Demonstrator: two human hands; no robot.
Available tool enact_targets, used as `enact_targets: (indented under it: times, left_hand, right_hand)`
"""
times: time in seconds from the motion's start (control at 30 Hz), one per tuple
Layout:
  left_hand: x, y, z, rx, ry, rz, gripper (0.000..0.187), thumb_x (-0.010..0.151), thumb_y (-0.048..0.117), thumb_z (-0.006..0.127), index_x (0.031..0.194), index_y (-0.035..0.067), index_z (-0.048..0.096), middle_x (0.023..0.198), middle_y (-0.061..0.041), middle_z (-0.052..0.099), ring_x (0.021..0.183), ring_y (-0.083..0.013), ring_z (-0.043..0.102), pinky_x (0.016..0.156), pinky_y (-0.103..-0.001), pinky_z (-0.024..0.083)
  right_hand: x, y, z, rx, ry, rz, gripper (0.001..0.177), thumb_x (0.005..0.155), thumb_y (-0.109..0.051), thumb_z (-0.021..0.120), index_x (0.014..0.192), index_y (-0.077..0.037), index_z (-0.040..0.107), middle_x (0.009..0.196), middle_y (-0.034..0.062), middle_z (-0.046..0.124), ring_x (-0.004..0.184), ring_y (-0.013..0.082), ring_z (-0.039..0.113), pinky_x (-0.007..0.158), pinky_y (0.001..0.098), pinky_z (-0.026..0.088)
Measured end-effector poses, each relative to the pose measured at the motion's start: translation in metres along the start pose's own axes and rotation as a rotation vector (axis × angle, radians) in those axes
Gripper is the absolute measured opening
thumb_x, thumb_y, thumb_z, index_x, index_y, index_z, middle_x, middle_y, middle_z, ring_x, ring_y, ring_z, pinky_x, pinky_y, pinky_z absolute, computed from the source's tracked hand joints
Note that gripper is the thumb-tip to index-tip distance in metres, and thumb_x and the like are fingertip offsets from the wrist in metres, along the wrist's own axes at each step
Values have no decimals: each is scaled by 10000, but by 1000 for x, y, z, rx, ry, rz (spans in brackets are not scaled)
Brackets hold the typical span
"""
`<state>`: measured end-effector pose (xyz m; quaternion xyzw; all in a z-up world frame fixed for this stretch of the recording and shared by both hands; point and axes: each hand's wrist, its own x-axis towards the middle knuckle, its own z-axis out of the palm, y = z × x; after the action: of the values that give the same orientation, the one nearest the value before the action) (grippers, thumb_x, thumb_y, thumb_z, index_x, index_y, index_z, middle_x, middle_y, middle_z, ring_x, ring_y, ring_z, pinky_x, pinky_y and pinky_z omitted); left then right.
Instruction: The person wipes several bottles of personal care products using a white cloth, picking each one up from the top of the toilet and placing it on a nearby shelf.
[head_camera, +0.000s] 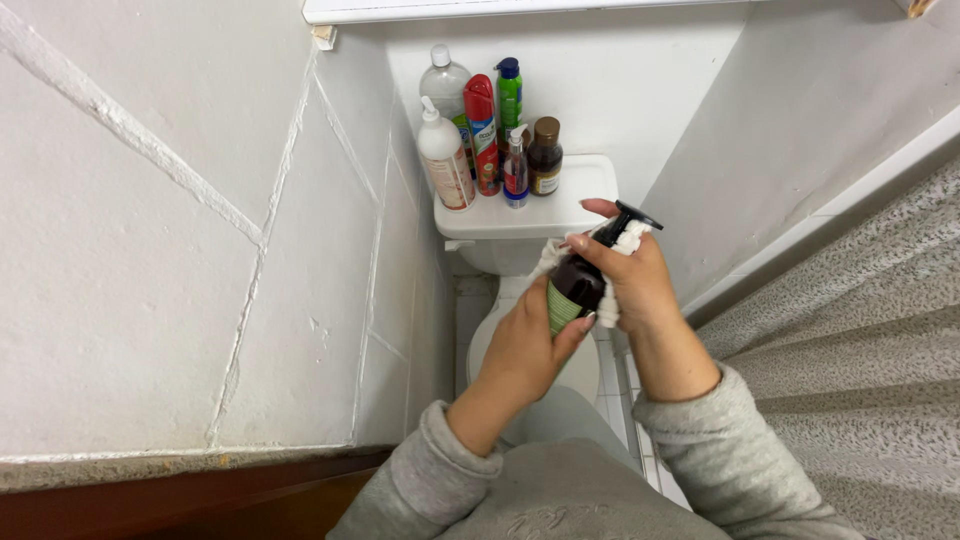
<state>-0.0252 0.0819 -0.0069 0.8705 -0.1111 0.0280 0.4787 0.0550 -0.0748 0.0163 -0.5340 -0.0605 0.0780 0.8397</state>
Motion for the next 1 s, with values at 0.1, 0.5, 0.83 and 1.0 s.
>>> enact_targets:
  times: [0.1, 0.5, 0.83, 1.0]
  left_hand:
    - [2, 3, 3, 324, 217, 186, 751, 879, 292, 765, 1401, -80, 373, 1214, -276, 600, 1031, -419, 618, 872, -510, 467]
    - [7, -16, -23, -421, 45, 55, 557, 1038, 426, 507, 1410, 13, 478, 1094, -171, 712, 956, -243, 724, 878, -360, 566]
    - [3, -26, -16, -741, -422, 15, 526, 1092, 363, 429, 1488, 18, 450, 1274, -95, 638, 1161, -143, 597, 1010, -299, 483]
    - [2, -42, -6, -1080, -630, -122, 494, 1151, 398, 352, 1379, -1, 532, 1068, -150, 708, 925, -219, 699, 848, -353, 567]
  right_hand:
    - [-5, 22, 15, -90, 285, -53, 581, 932, -58, 684, 1448, 19, 428, 969, 88, 716, 940, 204, 660, 826, 324, 536]
    - [-23, 39, -6, -63, 93, -245, 655, 1108, -419, 293, 1566, 47, 259, 1485, 195, 517, 1383, 274, 505, 1167, 376, 397]
    - [-27, -22, 5, 194, -250, -287, 937, 928, -657, 570, 1565, -5, 355, 1559, 219, 492, 1437, 354, 497, 1192, 465, 422]
    - [-16, -14, -14, 149, -408, -90, 782, 828, -495, 814, 1347, 50, 601, 1356, 308, 633, 1300, 463, 570, 1112, 555, 453]
